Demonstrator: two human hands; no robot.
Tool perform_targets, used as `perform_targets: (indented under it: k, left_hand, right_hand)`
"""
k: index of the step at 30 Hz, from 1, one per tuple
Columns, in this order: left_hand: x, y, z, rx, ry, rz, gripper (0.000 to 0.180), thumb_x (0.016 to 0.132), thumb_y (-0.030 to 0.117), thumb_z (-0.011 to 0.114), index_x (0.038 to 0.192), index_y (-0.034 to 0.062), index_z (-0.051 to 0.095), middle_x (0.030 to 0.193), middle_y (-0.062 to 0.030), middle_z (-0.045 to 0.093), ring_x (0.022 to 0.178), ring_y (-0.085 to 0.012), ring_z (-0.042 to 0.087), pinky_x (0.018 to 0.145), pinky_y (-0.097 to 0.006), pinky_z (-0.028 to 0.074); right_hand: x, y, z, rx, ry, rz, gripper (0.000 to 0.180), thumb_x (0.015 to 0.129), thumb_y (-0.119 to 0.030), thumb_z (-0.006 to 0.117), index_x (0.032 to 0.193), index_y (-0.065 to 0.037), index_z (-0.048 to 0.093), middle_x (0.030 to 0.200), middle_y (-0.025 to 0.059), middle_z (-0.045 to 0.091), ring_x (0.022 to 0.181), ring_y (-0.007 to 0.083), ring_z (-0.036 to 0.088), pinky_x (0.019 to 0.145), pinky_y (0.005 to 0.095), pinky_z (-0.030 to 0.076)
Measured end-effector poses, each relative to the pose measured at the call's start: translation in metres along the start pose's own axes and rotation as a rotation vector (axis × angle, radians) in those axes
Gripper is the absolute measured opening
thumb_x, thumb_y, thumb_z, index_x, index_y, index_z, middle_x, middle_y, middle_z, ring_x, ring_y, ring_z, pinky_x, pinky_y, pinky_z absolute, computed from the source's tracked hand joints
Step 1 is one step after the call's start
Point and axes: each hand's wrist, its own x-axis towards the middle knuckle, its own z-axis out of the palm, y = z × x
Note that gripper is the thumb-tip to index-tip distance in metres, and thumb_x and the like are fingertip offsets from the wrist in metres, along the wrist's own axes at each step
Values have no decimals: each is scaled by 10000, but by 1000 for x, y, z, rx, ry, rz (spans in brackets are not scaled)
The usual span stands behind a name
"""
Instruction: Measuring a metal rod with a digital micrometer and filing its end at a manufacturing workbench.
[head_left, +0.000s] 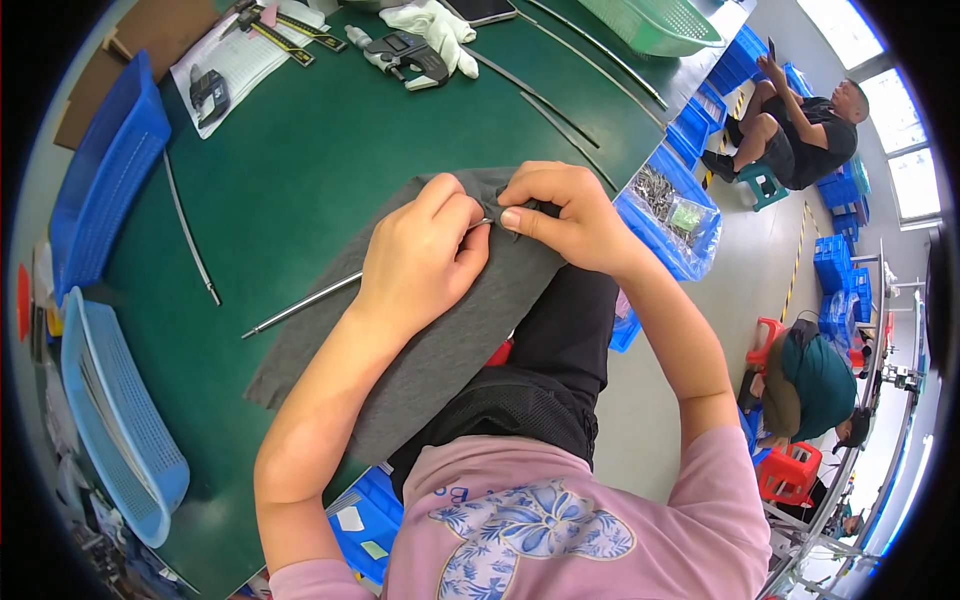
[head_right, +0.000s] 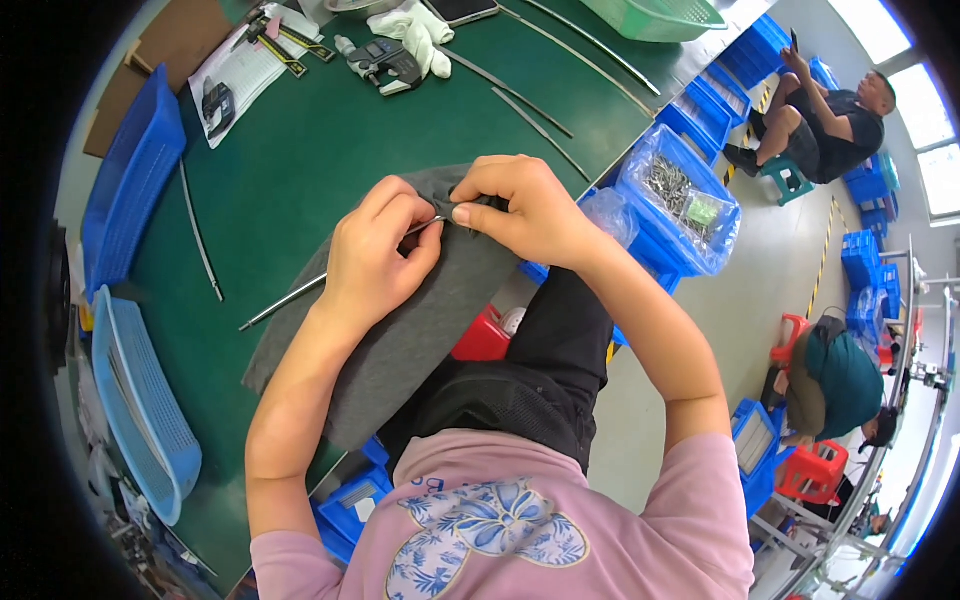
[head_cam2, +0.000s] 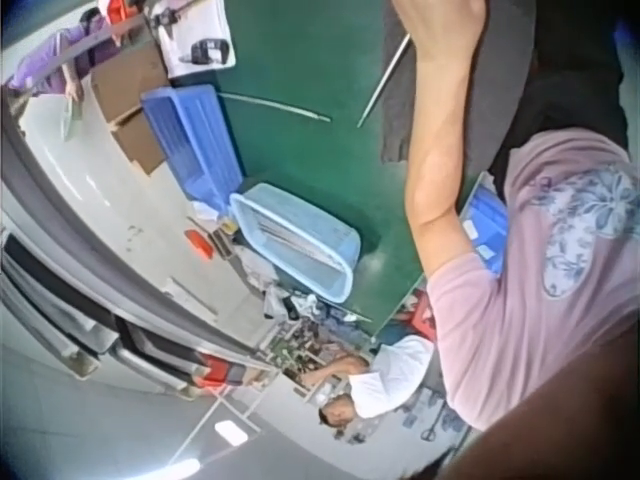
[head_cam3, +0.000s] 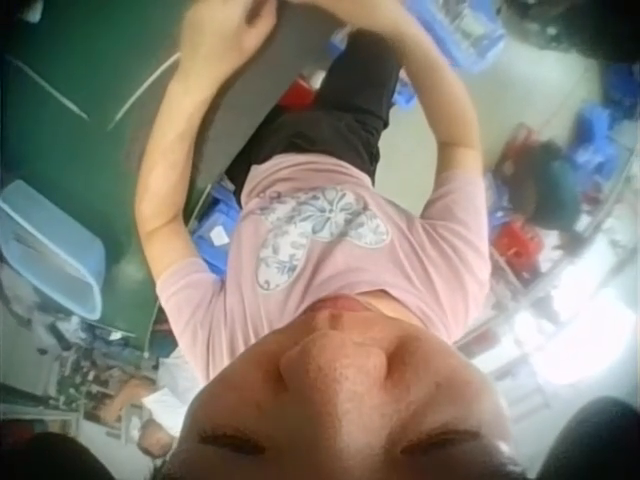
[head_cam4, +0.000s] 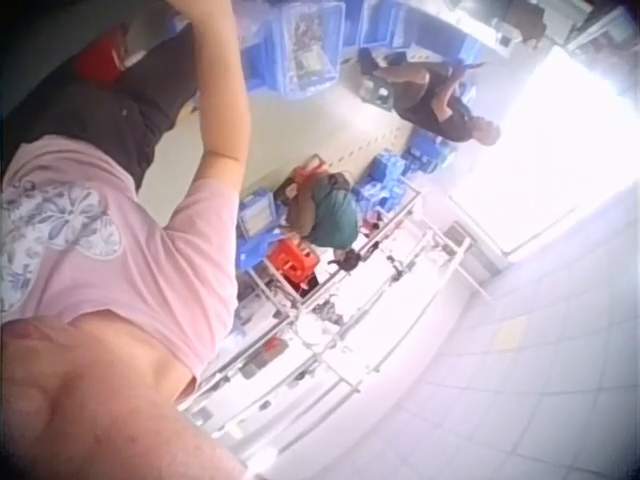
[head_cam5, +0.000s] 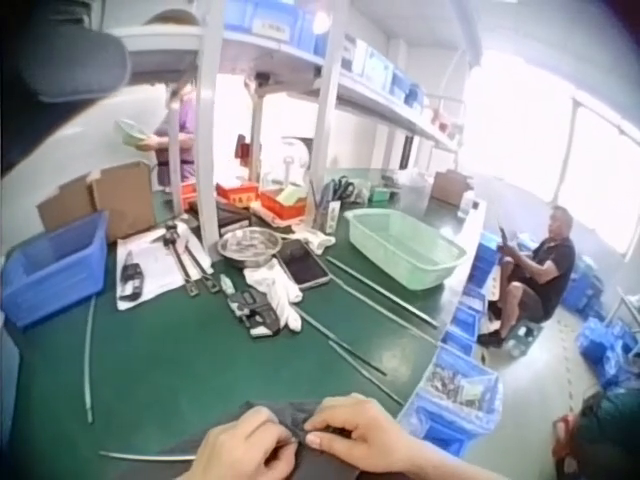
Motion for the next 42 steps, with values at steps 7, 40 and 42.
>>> perform_targets:
  k: [7, 40, 42]
  left_hand:
    - [1, 2, 4, -24, 13, -1, 138, 700, 27, 666, 736, 31, 533, 755, -77, 503, 567, -273, 559, 508, -370, 451]
    - [8, -3, -5, -34, 73, 25, 127, 678, 6, 678, 694, 30, 554, 724, -61, 522, 547, -238, 554, 496, -339, 444]
    - [7, -4, -3, -41, 83, 27, 129, 677, 4, 678, 693, 30, 553, 724, -61, 522, 543, -235, 551, 492, -338, 442]
  right_hand:
    - [3, 0, -3, 300, 161, 323, 162, 895, -129, 594, 899, 28, 635, 758, -30, 558, 747, 46, 484, 670, 218, 412]
    - [17, -15, -5, 196, 175, 472, 169, 781, -121, 650, 719, 29, 603, 618, -49, 500, 569, 30, 429, 483, 211, 320]
    - [10, -7, -9, 250, 4, 398, 189, 790, -102, 661, 689, 16, 553, 622, -54, 486, 583, 24, 425, 493, 205, 323]
